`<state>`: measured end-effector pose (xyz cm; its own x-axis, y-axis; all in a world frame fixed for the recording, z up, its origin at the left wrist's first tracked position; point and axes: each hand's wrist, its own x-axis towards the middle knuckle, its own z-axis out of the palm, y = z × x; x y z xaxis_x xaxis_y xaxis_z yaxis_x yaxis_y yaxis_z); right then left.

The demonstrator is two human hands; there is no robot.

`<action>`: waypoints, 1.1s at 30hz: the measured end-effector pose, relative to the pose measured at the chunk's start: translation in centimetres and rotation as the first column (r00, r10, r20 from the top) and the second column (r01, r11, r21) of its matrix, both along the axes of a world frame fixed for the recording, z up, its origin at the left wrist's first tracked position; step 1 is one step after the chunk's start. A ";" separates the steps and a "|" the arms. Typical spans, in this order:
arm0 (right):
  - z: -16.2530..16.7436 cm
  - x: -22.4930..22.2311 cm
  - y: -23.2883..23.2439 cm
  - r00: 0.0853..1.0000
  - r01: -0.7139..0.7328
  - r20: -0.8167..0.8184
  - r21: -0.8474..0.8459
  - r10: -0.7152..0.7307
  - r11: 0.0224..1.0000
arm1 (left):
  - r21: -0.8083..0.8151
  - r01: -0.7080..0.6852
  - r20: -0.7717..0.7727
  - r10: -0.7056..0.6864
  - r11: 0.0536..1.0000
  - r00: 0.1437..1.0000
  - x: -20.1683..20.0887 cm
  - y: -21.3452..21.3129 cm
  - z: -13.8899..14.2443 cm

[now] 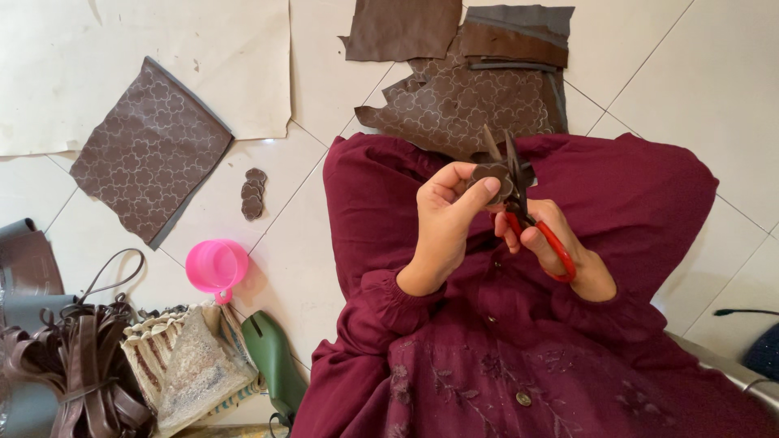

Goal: The person uses red-handled scissors to cut a brown patterned sheet into small circular pieces. They hold the sheet with the left hand and cut with the right, repeatedly trimming the edges of each circle and placing the finished pieces on the floor.

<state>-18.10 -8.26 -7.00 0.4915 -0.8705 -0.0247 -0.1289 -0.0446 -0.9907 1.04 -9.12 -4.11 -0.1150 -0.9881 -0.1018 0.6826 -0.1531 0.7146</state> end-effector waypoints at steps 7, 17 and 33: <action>0.0 -0.8 -0.4 1.000 -0.024 -0.001 0.016 0.024 1.000 | -0.009 0.006 0.058 -0.005 1.000 0.998 0.5 -0.4 0.2; -0.4 -2.4 -1.2 0.994 -0.069 -0.073 0.098 0.077 0.993 | -0.002 0.072 0.116 -0.071 0.997 0.991 1.5 -1.0 0.2; 0.3 -2.8 -1.5 0.986 -0.110 -0.125 0.033 0.113 0.993 | -0.001 0.115 0.193 -0.113 0.993 0.975 2.4 -1.8 0.8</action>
<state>-20.88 -9.80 -6.72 0.5769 -0.8088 -0.1144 -0.2488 -0.0406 -0.9677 3.43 -10.93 -3.32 -0.2065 -0.9709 -0.1209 0.5106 -0.2123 0.8332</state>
